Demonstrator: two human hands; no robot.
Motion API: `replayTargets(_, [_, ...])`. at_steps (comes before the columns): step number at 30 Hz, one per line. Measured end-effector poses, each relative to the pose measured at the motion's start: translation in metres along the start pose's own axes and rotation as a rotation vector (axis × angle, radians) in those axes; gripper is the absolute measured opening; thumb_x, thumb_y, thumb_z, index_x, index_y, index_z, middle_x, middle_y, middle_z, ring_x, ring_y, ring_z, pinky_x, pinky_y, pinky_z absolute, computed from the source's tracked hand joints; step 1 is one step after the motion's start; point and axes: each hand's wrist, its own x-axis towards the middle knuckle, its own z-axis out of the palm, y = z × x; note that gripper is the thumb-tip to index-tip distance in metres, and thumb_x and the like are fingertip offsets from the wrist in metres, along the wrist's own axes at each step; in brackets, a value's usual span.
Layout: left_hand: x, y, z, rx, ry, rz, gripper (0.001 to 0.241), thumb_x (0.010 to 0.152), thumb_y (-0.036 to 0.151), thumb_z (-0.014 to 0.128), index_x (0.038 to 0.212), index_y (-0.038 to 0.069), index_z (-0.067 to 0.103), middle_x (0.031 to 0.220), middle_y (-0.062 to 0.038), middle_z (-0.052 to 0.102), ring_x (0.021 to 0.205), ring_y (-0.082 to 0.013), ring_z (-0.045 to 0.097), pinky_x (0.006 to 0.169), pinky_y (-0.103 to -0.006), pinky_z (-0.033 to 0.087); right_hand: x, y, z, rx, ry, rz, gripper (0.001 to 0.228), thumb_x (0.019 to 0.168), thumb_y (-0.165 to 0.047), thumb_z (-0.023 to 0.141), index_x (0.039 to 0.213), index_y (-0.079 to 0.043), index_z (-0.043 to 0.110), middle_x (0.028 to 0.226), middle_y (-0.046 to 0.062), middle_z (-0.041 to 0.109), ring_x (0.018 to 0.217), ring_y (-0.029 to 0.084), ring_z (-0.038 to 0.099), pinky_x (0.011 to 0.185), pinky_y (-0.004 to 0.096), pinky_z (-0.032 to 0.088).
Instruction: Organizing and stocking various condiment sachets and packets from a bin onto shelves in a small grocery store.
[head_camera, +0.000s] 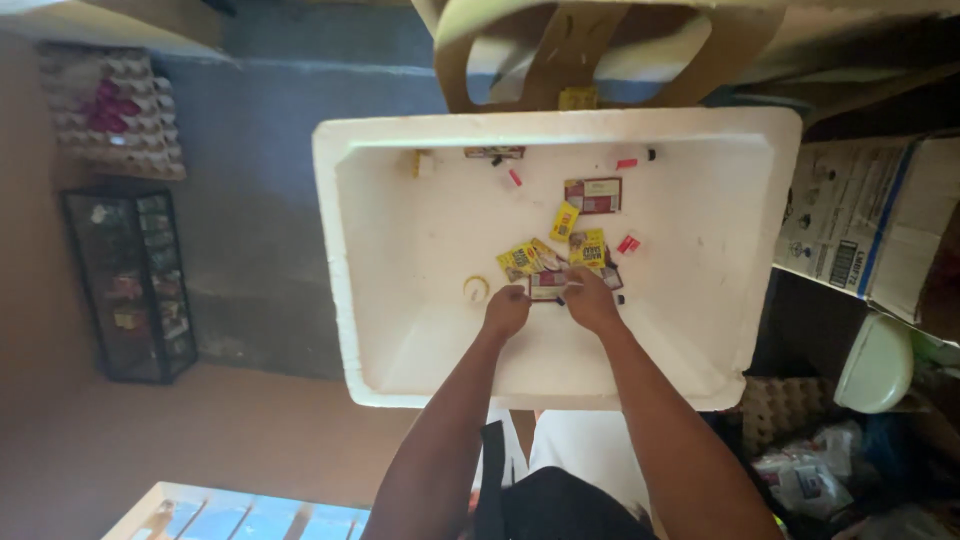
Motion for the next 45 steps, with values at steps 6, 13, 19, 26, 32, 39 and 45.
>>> replayTargets(6, [0.037,0.005,0.030,0.127,-0.152,-0.124,0.047,0.089,0.031,0.065,0.125,0.000,0.066,0.117,-0.026,0.071,0.115,-0.0394,0.068,0.099,-0.0439,0.052,0.016,-0.019,-0.002,-0.019,-0.050,0.027,0.044,0.087,-0.011,0.062,0.131,-0.008,0.061,0.122,0.017,0.069,0.105,0.032,0.071,0.094,0.041,0.055])
replayTargets(13, [0.062,0.001,0.069,-0.201,0.292,-0.288,0.070,0.081,0.033,0.066,0.127,-0.016,0.045,0.127,-0.031,0.065,0.121,-0.0405,0.063,0.102,-0.0421,0.050,0.046,0.016,0.024,-0.147,-0.034,-0.113,0.045,0.087,-0.005,0.064,0.132,-0.004,0.059,0.129,0.026,0.062,0.120,0.041,0.059,0.102,0.046,0.049])
replayTargets(19, [0.038,0.033,0.042,-0.169,0.323,-0.497,0.062,0.080,0.032,0.072,0.120,-0.014,0.062,0.118,-0.030,0.069,0.116,-0.0400,0.066,0.099,-0.0414,0.051,0.044,-0.001,0.011,0.020,-0.115,-0.010,0.053,0.081,-0.007,0.068,0.131,0.001,0.052,0.121,0.025,0.065,0.108,0.037,0.069,0.095,0.044,0.053])
replayTargets(26, [0.050,0.038,0.038,-0.309,0.243,-0.244,0.052,0.077,0.034,0.073,0.117,0.000,0.070,0.111,-0.018,0.073,0.105,-0.0304,0.069,0.090,-0.0376,0.052,0.047,0.021,0.028,-0.131,-0.079,-0.184,0.027,0.088,-0.006,0.067,0.115,-0.005,0.067,0.115,0.023,0.070,0.111,0.041,0.066,0.096,0.046,0.053])
replayTargets(32, [0.043,0.047,0.039,-0.237,0.249,-0.339,0.045,0.083,0.036,0.070,0.110,0.001,0.072,0.110,-0.019,0.075,0.104,-0.0294,0.070,0.091,-0.0371,0.053,0.055,0.029,0.021,-0.190,0.047,-0.227,0.061,0.079,-0.010,0.075,0.133,0.001,0.048,0.126,0.027,0.057,0.118,0.044,0.054,0.095,0.049,0.048])
replayTargets(39, [0.039,0.064,0.031,-0.331,0.273,-0.266,0.059,0.082,0.051,0.078,0.114,0.003,0.067,0.106,-0.017,0.073,0.101,-0.0289,0.070,0.089,-0.0390,0.054,0.047,0.023,0.013,-0.077,-0.113,-0.015,0.039,0.087,-0.016,0.071,0.121,-0.003,0.060,0.117,0.021,0.068,0.111,0.035,0.066,0.095,0.045,0.052])
replayTargets(45, [0.006,0.107,0.011,-0.004,0.189,0.005,0.047,0.089,0.049,0.072,0.112,0.008,0.077,0.097,-0.015,0.079,0.088,-0.0254,0.074,0.083,-0.0359,0.057,0.015,-0.050,-0.043,0.115,-0.050,-0.003,0.033,0.087,-0.020,0.074,0.116,-0.006,0.067,0.106,0.018,0.073,0.096,0.033,0.070,0.082,0.045,0.056])
